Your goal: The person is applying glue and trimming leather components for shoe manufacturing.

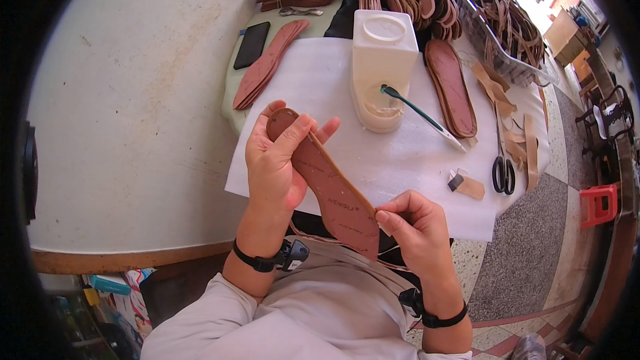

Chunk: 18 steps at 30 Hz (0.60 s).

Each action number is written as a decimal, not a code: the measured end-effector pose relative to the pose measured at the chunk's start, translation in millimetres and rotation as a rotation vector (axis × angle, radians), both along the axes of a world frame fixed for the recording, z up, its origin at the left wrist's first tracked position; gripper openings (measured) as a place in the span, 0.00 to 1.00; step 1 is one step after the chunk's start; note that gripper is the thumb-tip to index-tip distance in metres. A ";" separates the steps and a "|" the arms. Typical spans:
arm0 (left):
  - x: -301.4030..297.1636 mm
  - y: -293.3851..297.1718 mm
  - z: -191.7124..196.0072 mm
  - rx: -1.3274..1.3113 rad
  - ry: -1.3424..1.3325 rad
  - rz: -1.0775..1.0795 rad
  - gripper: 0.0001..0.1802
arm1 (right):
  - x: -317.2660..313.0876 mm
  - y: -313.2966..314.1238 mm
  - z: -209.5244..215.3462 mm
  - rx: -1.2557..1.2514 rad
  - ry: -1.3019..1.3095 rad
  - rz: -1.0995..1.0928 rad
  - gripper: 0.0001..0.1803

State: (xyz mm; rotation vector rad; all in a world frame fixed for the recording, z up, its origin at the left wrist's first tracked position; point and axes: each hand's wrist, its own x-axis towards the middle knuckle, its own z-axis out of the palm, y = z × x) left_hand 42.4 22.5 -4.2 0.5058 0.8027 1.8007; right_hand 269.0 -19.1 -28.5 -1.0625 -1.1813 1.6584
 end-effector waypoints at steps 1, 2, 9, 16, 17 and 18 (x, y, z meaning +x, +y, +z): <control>0.2 0.4 -0.9 0.003 -0.006 0.006 0.26 | -0.4 -0.3 0.4 0.009 -0.018 -0.005 0.02; 0.5 0.7 -1.3 0.006 -0.012 0.013 0.25 | -1.0 -0.7 1.0 0.017 -0.036 -0.009 0.02; 2.9 -2.5 4.6 -0.021 -0.040 0.001 0.23 | -1.1 -2.3 1.5 0.079 -0.185 -0.016 0.02; 3.3 -4.3 6.0 0.017 -0.079 -0.004 0.13 | -8.7 -5.4 10.9 0.332 -0.411 -0.039 0.04; 3.3 -4.2 5.8 0.024 -0.085 -0.002 0.11 | -13.0 -6.0 15.0 0.382 -0.441 -0.050 0.04; 2.6 -3.5 4.7 0.030 -0.092 -0.004 0.11 | -16.5 -6.1 17.4 0.435 -0.471 -0.062 0.04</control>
